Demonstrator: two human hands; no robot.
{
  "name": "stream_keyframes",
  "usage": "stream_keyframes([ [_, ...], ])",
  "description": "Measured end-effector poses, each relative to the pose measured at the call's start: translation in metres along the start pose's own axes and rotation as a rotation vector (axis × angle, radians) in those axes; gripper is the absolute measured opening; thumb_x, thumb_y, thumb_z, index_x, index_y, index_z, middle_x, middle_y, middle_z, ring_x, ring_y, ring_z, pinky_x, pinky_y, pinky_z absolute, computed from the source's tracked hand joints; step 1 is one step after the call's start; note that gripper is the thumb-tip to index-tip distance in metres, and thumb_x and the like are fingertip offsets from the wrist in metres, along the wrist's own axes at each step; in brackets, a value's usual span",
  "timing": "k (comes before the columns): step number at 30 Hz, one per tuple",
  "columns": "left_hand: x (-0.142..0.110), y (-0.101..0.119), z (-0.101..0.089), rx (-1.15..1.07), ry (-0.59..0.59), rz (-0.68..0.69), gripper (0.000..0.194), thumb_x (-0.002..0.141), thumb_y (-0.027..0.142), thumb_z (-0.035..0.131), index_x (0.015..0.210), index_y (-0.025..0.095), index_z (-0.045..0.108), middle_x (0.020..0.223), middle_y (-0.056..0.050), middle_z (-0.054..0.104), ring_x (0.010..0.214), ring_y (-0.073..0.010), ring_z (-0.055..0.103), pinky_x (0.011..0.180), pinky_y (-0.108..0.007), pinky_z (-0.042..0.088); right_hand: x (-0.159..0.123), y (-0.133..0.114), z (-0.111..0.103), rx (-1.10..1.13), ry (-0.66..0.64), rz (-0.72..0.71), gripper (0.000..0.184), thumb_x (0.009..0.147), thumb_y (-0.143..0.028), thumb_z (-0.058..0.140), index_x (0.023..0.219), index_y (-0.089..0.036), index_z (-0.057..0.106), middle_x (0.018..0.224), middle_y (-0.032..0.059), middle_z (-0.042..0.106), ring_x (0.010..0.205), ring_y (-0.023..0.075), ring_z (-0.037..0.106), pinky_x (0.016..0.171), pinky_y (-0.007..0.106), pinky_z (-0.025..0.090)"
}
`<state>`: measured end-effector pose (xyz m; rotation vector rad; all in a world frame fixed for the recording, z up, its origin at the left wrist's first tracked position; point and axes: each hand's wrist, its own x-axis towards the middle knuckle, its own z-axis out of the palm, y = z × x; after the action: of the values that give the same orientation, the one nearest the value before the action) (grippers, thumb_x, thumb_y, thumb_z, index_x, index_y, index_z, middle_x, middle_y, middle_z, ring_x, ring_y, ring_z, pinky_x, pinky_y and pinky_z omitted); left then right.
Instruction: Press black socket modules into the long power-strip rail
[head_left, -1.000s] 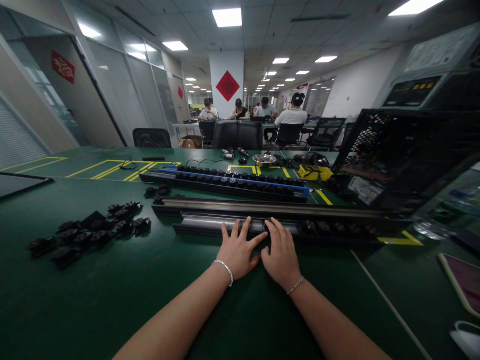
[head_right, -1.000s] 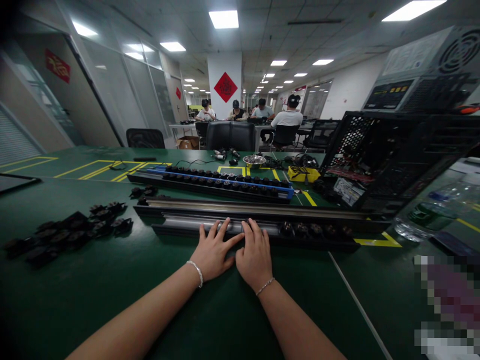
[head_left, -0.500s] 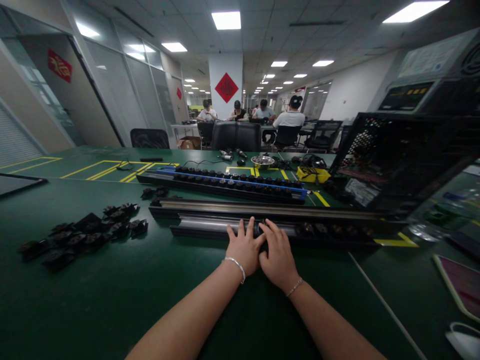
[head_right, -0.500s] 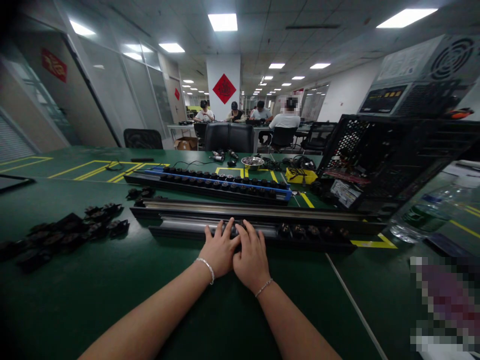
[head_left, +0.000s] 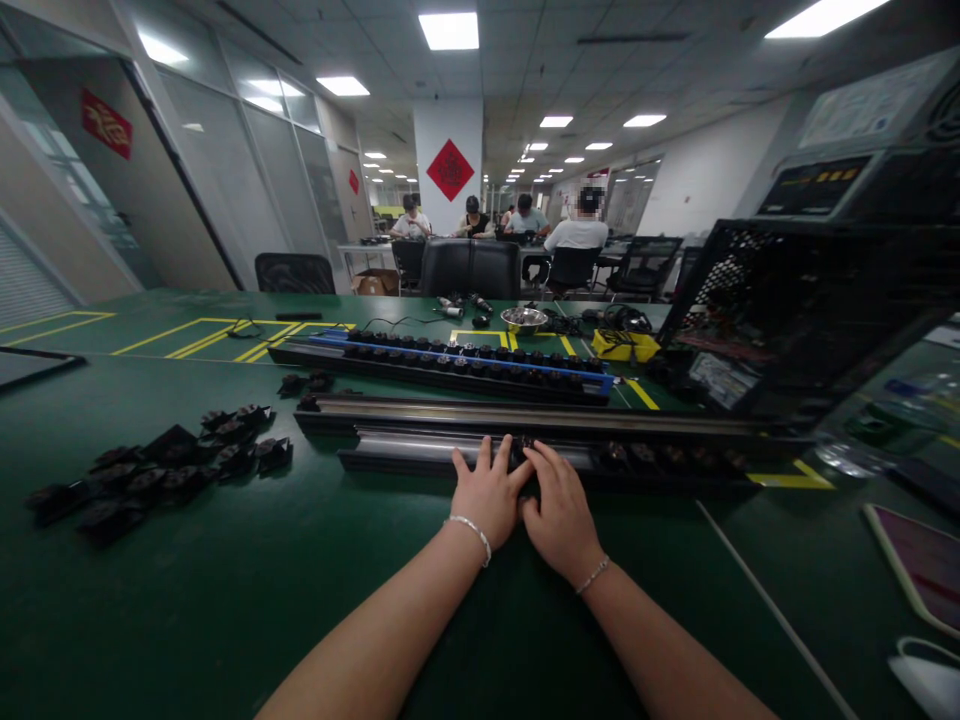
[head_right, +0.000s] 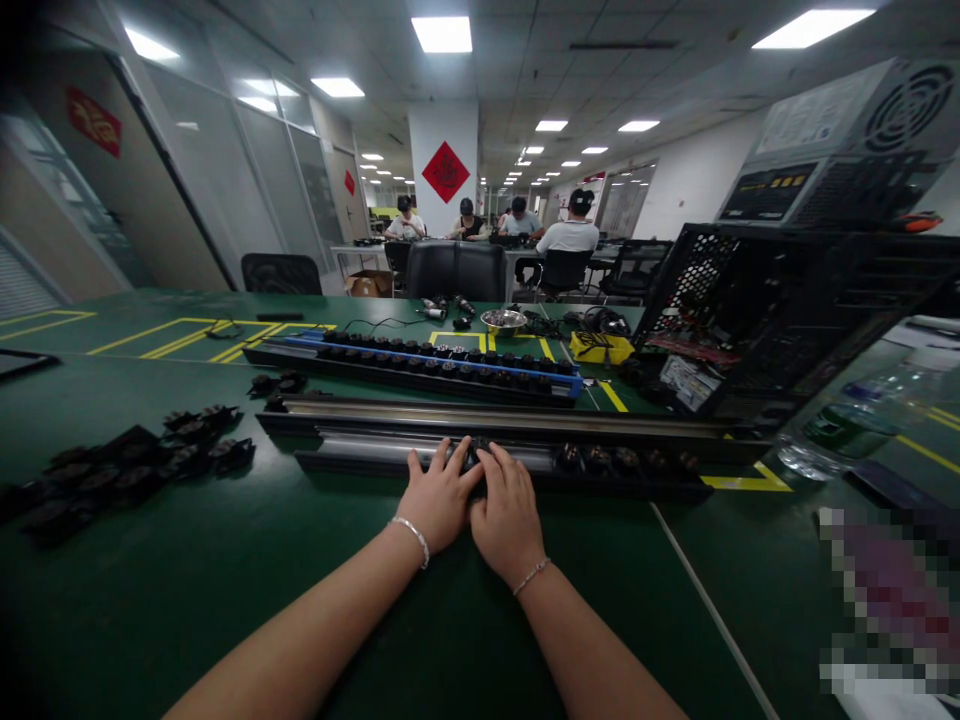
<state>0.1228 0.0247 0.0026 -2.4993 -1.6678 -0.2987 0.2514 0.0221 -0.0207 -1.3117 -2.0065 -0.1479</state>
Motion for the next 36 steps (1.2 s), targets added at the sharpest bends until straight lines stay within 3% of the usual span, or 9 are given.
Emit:
stream_keyframes([
  [14,-0.001,0.001,-0.005,0.001,-0.014,-0.020,0.055,0.086,0.034,0.042,0.137,0.041,0.025,0.148,-0.008,0.029,0.133,-0.0326,0.025,0.094,-0.071,0.021,-0.001,0.001,-0.001,-0.201,-0.025,0.115,0.050,0.070,-0.009,0.043,0.119,-0.009,0.051,0.120,0.0137,0.057,0.119,0.0250,0.045,0.105,0.045,0.028],
  [19,-0.002,0.001,-0.004,0.018,-0.012,-0.030,0.056,0.086,0.031,0.043,0.138,0.039,0.025,0.147,-0.010,0.029,0.133,-0.0316,0.026,0.096,-0.070,0.020,-0.001,0.001,-0.003,-0.217,-0.083,0.112,0.050,0.071,-0.009,0.043,0.120,-0.008,0.052,0.122,0.0118,0.057,0.121,0.0250,0.042,0.107,0.045,0.026],
  [28,-0.003,0.001,-0.007,0.019,-0.018,-0.033,0.056,0.085,0.031,0.043,0.137,0.038,0.027,0.148,-0.009,0.027,0.133,-0.0323,0.025,0.096,-0.069,0.020,-0.001,-0.003,-0.005,-0.176,-0.074,0.121,0.050,0.071,-0.008,0.042,0.120,-0.010,0.051,0.123,0.0118,0.056,0.123,0.0255,0.041,0.106,0.047,0.027],
  [33,-0.002,0.002,-0.007,0.010,-0.040,-0.043,0.054,0.084,0.032,0.043,0.136,0.038,0.031,0.148,-0.007,0.027,0.133,-0.0326,0.024,0.097,-0.069,0.019,-0.006,-0.022,-0.030,-0.066,-0.057,0.056,0.039,0.073,-0.010,0.044,0.111,-0.015,0.054,0.113,0.0113,0.058,0.112,0.0239,0.048,0.097,0.042,0.040],
  [34,-0.002,0.003,-0.007,0.009,-0.037,-0.044,0.053,0.084,0.033,0.043,0.135,0.038,0.032,0.148,-0.007,0.027,0.133,-0.0327,0.024,0.097,-0.069,0.019,-0.012,-0.026,-0.039,-0.033,-0.079,0.072,0.031,0.074,-0.011,0.046,0.103,-0.017,0.056,0.105,0.0097,0.059,0.104,0.0232,0.052,0.092,0.041,0.044],
  [36,-0.001,0.002,-0.005,0.006,-0.028,-0.044,0.052,0.084,0.033,0.043,0.135,0.038,0.033,0.148,-0.008,0.028,0.133,-0.0325,0.024,0.097,-0.070,0.019,-0.035,-0.031,-0.058,0.079,-0.247,0.100,0.016,0.077,-0.016,0.048,0.087,-0.023,0.058,0.090,0.0044,0.060,0.085,0.0188,0.057,0.076,0.035,0.049],
])
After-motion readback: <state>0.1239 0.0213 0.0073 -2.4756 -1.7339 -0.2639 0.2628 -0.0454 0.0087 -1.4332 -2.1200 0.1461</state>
